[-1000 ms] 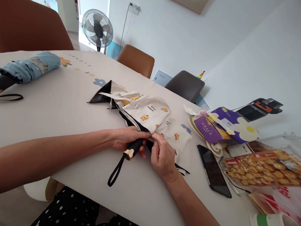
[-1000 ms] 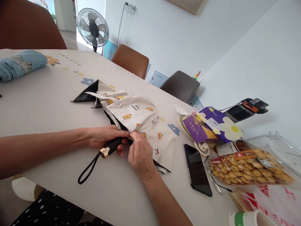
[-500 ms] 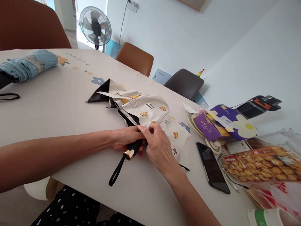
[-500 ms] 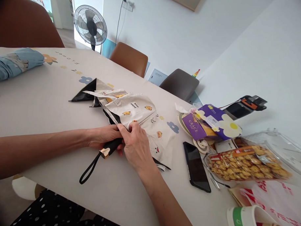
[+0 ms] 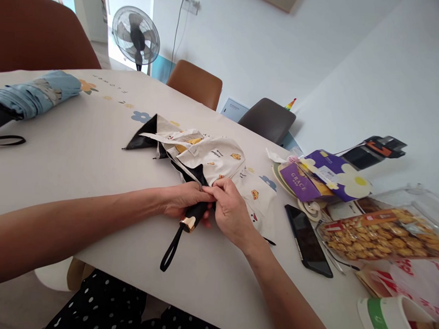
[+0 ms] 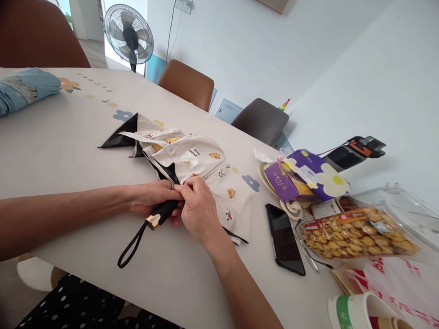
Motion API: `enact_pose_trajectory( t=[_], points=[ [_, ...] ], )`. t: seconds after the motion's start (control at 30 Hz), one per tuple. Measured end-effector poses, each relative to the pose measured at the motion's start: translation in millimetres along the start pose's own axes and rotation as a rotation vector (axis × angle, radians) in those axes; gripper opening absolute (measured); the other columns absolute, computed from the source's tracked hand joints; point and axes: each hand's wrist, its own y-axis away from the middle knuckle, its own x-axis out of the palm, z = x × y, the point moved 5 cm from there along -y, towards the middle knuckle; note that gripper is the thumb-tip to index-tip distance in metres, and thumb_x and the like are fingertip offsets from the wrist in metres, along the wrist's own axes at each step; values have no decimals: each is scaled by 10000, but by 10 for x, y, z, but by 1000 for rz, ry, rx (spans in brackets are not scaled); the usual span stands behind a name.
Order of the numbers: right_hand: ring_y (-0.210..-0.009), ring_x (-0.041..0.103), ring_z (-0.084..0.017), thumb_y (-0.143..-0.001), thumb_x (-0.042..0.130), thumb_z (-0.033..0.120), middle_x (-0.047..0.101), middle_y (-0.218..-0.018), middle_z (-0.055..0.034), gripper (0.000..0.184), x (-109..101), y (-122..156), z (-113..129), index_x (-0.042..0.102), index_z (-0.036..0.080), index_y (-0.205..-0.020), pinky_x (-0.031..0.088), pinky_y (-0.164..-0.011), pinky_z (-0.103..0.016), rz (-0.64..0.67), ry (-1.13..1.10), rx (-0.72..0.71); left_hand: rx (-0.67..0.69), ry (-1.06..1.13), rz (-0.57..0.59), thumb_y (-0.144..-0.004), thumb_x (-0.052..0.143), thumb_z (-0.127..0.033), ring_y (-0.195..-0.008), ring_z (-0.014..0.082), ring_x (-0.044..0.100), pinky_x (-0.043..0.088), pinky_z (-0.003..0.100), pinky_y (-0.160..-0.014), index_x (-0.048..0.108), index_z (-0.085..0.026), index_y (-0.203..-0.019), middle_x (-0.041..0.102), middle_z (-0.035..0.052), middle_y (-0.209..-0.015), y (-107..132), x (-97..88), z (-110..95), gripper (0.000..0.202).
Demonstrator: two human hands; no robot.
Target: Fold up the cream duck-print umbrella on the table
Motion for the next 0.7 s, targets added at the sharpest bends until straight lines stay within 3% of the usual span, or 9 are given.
enact_pose_trajectory(
  t=[0.17,0.33,0.43,0.57,0.7],
  points=[
    [-850,520,-198,-757,366,9,520,-916,-106,406,11,28,74,590,136,-1071,481,-706,-329,-8,45,-73,13,-117,-46,-750,586,-327,-441,166,562,446,285,-418,473,-143,-600,504,15,-488,-10,-14,-19,262],
    [-1037,519,-201,-757,342,-10,534,-1088,-108,473,-120,71,47,503,169,-1164,459,-875,-362,-106,-28,-57,3,-146,4,-762,545,-505,-460,191,592,402,255,-377,452,-154,-632,513,20,-513,59,-19,-45,385],
    [-1006,556,-189,-799,374,46,555,-1082,-94,378,-329,90,-111,521,192,-1116,478,-857,-366,-271,-54,73,-23,-134,28,-764,529,-536,-473,190,600,388,236,-373,442,-154,-638,522,19,-518,79,-27,-39,412],
    [-973,598,-193,-817,434,141,590,-1075,-92,292,-594,138,-444,538,185,-1086,497,-821,-381,-395,-114,364,-13,-38,68,-824,505,-424,-438,123,536,424,247,-394,438,-141,-625,492,-4,-536,93,-2,-81,352],
    [-1003,594,-206,-784,530,203,620,-1062,-81,306,-1016,274,-694,549,178,-1088,456,-891,-440,-585,-109,438,88,212,269,-849,503,-301,-468,70,476,496,260,-475,459,-124,-665,445,-26,-608,272,161,-272,259]
  ],
)
